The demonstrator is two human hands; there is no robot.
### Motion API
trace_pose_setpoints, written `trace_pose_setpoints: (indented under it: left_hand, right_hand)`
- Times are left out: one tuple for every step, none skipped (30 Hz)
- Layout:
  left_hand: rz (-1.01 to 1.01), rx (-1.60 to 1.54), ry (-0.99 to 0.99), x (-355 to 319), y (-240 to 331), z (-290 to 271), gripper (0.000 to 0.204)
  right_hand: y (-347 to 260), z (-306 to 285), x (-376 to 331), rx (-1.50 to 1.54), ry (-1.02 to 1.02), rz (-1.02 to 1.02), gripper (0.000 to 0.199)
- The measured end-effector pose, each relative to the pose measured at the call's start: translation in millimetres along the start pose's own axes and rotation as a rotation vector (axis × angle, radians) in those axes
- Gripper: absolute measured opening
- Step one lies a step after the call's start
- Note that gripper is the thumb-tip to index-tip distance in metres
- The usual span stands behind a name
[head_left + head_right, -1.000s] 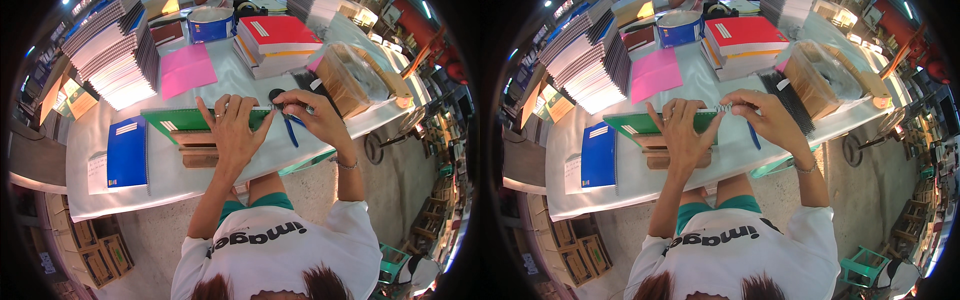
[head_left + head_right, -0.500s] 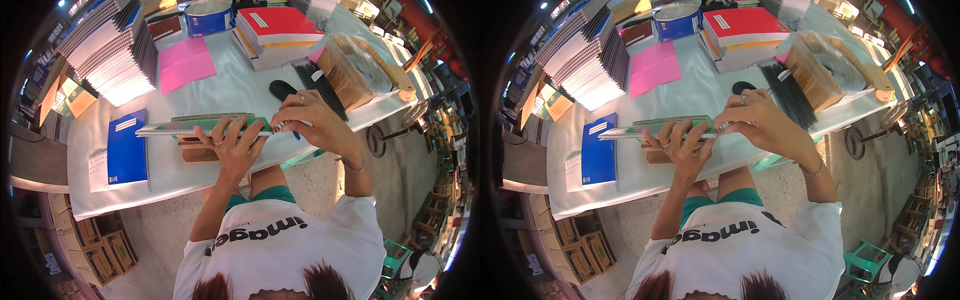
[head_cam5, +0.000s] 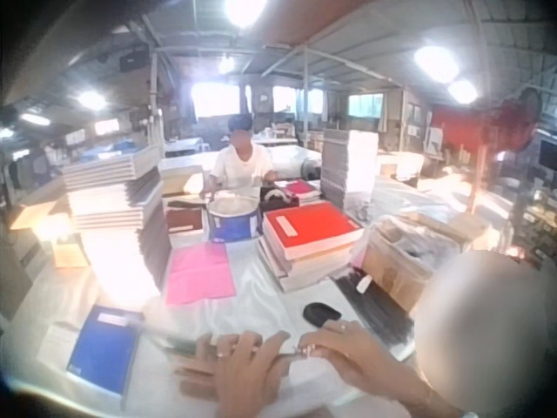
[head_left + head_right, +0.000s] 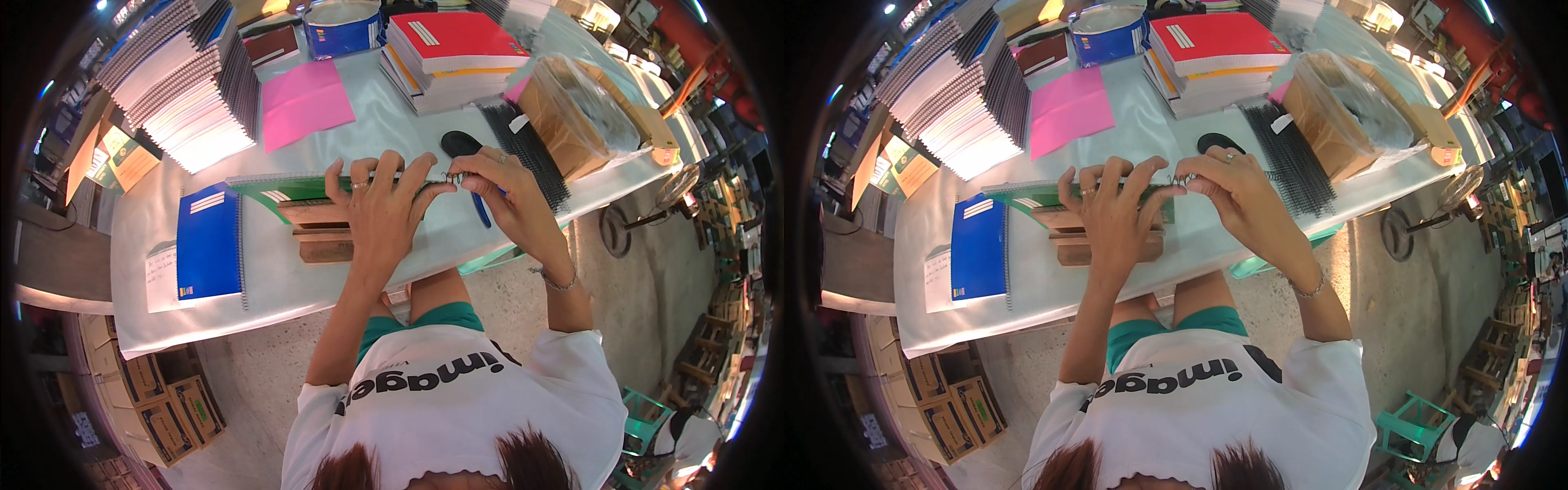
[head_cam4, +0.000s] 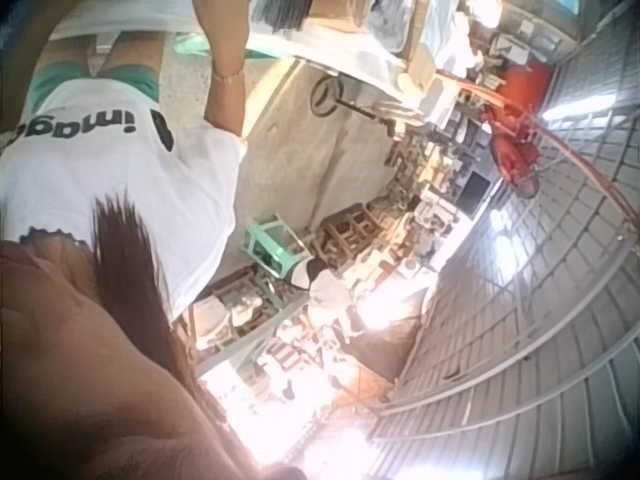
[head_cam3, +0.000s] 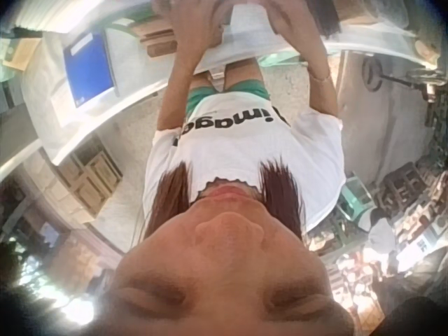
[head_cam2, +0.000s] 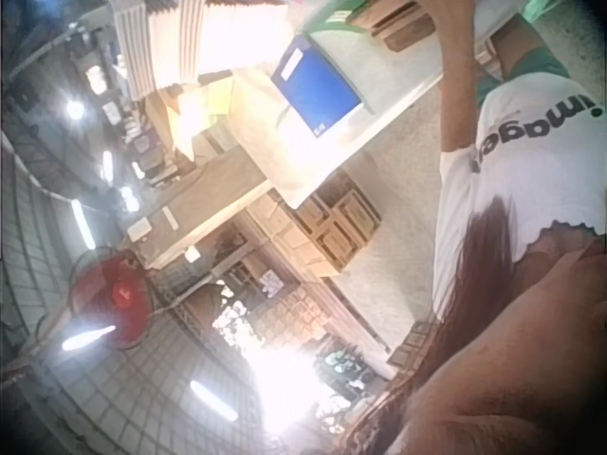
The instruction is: The person threads a spiral binding through the punched holes of several notebooks by hand and trims the excess binding using shears.
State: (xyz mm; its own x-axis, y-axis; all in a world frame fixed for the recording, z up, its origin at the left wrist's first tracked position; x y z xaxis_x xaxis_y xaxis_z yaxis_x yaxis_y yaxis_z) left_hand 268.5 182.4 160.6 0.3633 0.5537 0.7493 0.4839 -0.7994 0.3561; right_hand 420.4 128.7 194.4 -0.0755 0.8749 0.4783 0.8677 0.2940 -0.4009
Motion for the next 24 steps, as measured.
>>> trace_pose_setpoints:
  left_hand:
    - [0.000,-0.003,-0.013,3.7,0.2,-0.2,0.040]
    - [0.000,-0.007,-0.027,6.9,0.4,0.2,0.041]
    - [0.002,-0.009,-0.026,9.6,0.6,-0.2,0.042]
    - [0.004,-0.013,-0.024,11.8,0.7,-0.2,0.043]
    - [0.007,-0.016,-0.023,13.3,0.9,-0.2,0.043]
    - [0.005,-0.015,-0.031,14.1,0.9,0.2,0.043]
    - [0.004,-0.013,-0.039,14.7,0.7,0.7,0.044]
    - [0.003,-0.011,-0.047,15.1,0.5,1.2,0.044]
    - [-0.003,-0.014,-0.052,15.1,0.1,1.4,0.044]
    - [-0.009,-0.016,-0.058,15.3,-0.4,2.0,0.044]
    - [-0.016,-0.018,-0.063,15.4,-0.8,2.4,0.044]
    - [-0.013,-0.018,-0.061,15.8,-0.7,2.4,0.044]
    - [-0.010,-0.017,-0.059,16.3,-0.7,2.5,0.044]
    - [-0.006,-0.017,-0.057,16.7,-0.5,2.4,0.045]
    - [-0.005,-0.018,-0.053,17.1,-0.3,2.2,0.044]
    - [-0.004,-0.020,-0.050,17.4,-0.1,1.8,0.044]
    - [-0.003,-0.023,-0.046,17.7,0.2,1.4,0.044]
    - [-0.005,-0.030,-0.049,18.2,0.2,1.4,0.042]
    - [-0.007,-0.038,-0.053,18.9,0.1,1.3,0.041]
    - [-0.008,-0.047,-0.056,19.6,0.3,1.3,0.040]
    - [-0.010,-0.055,-0.056,20.2,0.7,1.0,0.039]
    - [-0.012,-0.064,-0.056,20.4,1.2,0.4,0.038]
    - [-0.014,-0.071,-0.056,20.7,1.6,-0.3,0.038]
    - [-0.014,-0.074,-0.059,21.2,1.8,-0.6,0.037]
  right_hand:
    - [2.1,1.1,1.6,-0.011,0.007,0.000,0.017]
    - [2.8,0.8,3.4,-0.021,0.030,-0.018,0.018]
    - [5.9,2.4,4.6,0.002,0.022,0.002,0.018]
    - [7.7,2.9,6.2,0.027,0.030,0.004,0.019]
    - [9.1,3.4,7.4,0.052,0.038,0.007,0.019]
    - [11.3,5.0,8.2,0.106,0.026,0.022,0.020]
    - [13.2,6.8,9.0,0.161,0.014,0.036,0.021]
    - [15.2,8.4,9.2,0.221,0.007,0.057,0.023]
    - [17.4,10.7,9.4,0.257,-0.011,0.084,0.021]
    - [19.9,12.7,9.2,0.298,-0.024,0.118,0.019]
    - [22.2,14.5,8.9,0.339,-0.037,0.152,0.018]
    - [23.4,15.5,8.8,0.360,-0.047,0.168,0.018]
    - [24.7,16.0,8.5,0.382,-0.057,0.184,0.019]
    - [26.1,16.2,8.4,0.403,-0.066,0.200,0.020]
    - [24.6,13.6,9.1,0.365,-0.054,0.163,0.020]
    - [23.3,10.9,9.8,0.326,-0.041,0.127,0.021]
    - [22.2,8.0,10.5,0.293,-0.023,0.092,0.022]
    - [24.9,8.1,10.4,0.297,-0.036,0.118,0.022]
    - [27.8,8.2,10.7,0.306,-0.043,0.144,0.021]
    - [30.4,8.5,10.9,0.325,-0.047,0.165,0.021]
    - [31.1,7.8,11.7,0.315,-0.034,0.154,0.021]
    - [31.4,7.5,12.7,0.314,-0.019,0.139,0.021]
    - [31.6,8.5,13.5,0.323,-0.015,0.129,0.022]
    - [30.5,8.5,14.4,0.285,-0.002,0.099,0.021]
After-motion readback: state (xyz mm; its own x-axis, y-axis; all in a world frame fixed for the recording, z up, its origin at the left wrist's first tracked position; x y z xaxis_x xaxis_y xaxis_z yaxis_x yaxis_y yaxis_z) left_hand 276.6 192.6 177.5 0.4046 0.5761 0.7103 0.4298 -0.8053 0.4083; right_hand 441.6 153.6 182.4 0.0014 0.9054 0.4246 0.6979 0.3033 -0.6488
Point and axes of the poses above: each hand's wrist, its own x-axis towards the middle knuckle, its own z-axis out of the palm, y = z × x, the point moved 7 cm from there along x, towards the middle knuckle, and after that the axes turned 13 degrees about -x, right-handed, at the moved point
